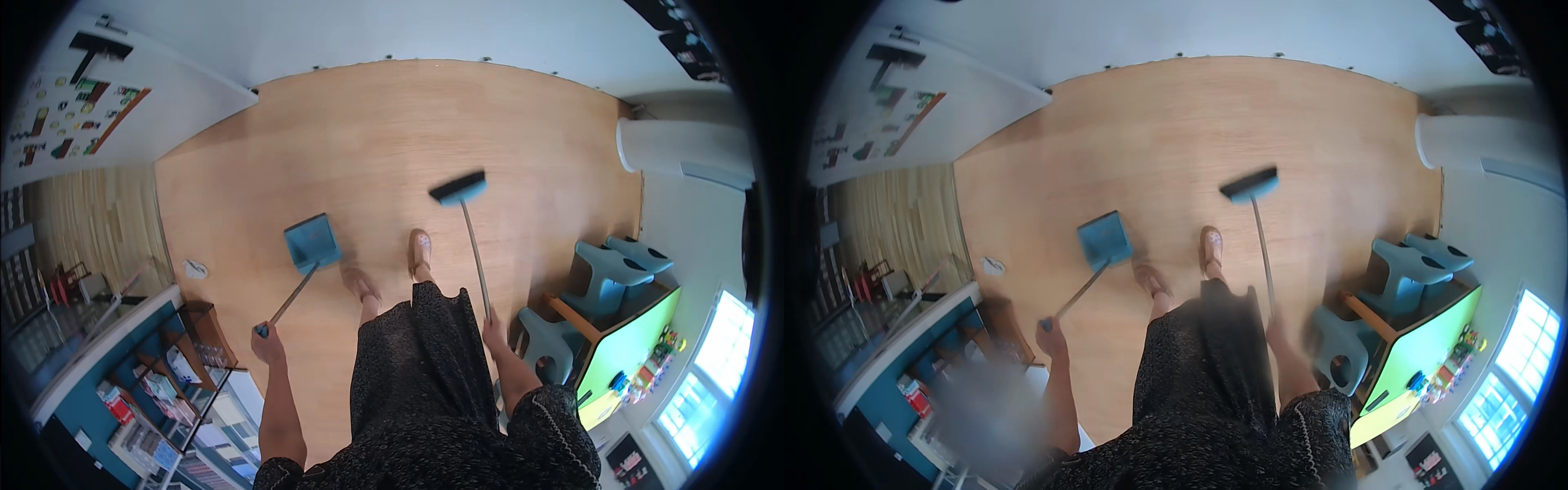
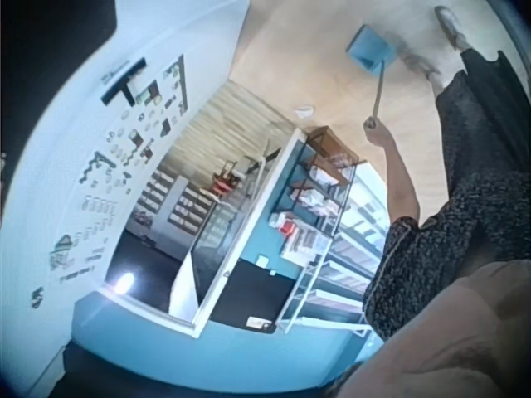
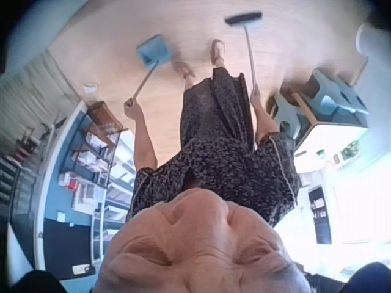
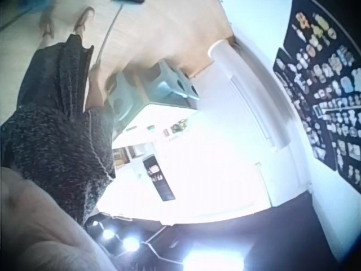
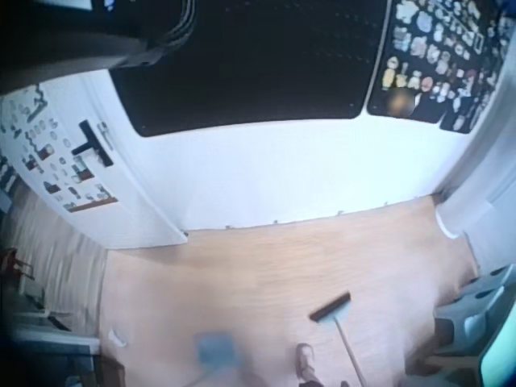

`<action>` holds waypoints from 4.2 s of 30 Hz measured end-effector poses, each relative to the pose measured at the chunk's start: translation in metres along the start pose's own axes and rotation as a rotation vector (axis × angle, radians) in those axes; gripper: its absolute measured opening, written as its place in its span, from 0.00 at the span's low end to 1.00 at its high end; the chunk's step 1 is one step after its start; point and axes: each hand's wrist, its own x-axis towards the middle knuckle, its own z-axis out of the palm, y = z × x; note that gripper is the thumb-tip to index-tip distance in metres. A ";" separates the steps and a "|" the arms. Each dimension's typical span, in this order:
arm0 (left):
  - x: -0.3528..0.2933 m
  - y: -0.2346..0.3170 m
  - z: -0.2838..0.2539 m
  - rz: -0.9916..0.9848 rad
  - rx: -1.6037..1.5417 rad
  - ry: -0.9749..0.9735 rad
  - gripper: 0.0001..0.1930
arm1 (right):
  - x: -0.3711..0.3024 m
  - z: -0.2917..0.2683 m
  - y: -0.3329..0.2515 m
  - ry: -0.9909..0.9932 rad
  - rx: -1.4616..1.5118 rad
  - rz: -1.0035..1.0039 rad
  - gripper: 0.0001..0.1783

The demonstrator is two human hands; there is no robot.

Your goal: The person sweeps a wooden floor in a room using a broom and dustpan. They move several small blue and yellow chairs to clean underneath them and then return the chairs to their original positions. The person sweeps debris into the dustpan and continues cleaning the floor around the furniture.

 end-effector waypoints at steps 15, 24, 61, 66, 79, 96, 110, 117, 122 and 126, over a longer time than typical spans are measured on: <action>-0.039 0.033 0.026 -0.056 -0.289 0.118 0.18 | 0.089 -0.054 -0.085 -0.106 -0.049 -0.172 0.28; -0.062 0.092 0.011 -0.139 -0.306 -0.068 0.15 | 0.322 -0.114 -0.230 -0.113 -0.100 -0.128 0.24; -0.063 0.502 0.086 0.216 -0.449 -0.354 0.17 | 0.401 -0.274 -0.134 -0.085 0.055 0.026 0.18; -0.051 0.546 0.092 0.207 -0.307 -0.435 0.16 | 0.376 -0.276 -0.085 0.077 0.333 0.302 0.20; -0.088 0.688 0.127 0.592 -0.021 -0.435 0.23 | 0.073 -0.200 0.066 0.205 0.445 0.860 0.26; -0.211 0.776 0.112 0.266 -0.248 -0.412 0.15 | 0.514 -0.444 0.053 -0.119 0.207 0.172 0.24; -0.283 0.887 0.161 0.419 -0.252 -0.453 0.17 | 0.126 -0.328 0.173 0.034 0.507 0.864 0.25; -0.267 0.917 0.211 0.576 -0.178 -0.417 0.20 | 0.127 -0.354 0.139 0.236 0.921 0.870 0.23; -0.263 0.944 0.244 0.682 -0.077 -0.395 0.20 | 0.306 -0.436 0.141 0.030 0.705 0.619 0.25; -0.280 0.971 0.242 0.762 -0.007 -0.373 0.19 | 0.473 -0.530 0.130 0.011 0.542 0.344 0.25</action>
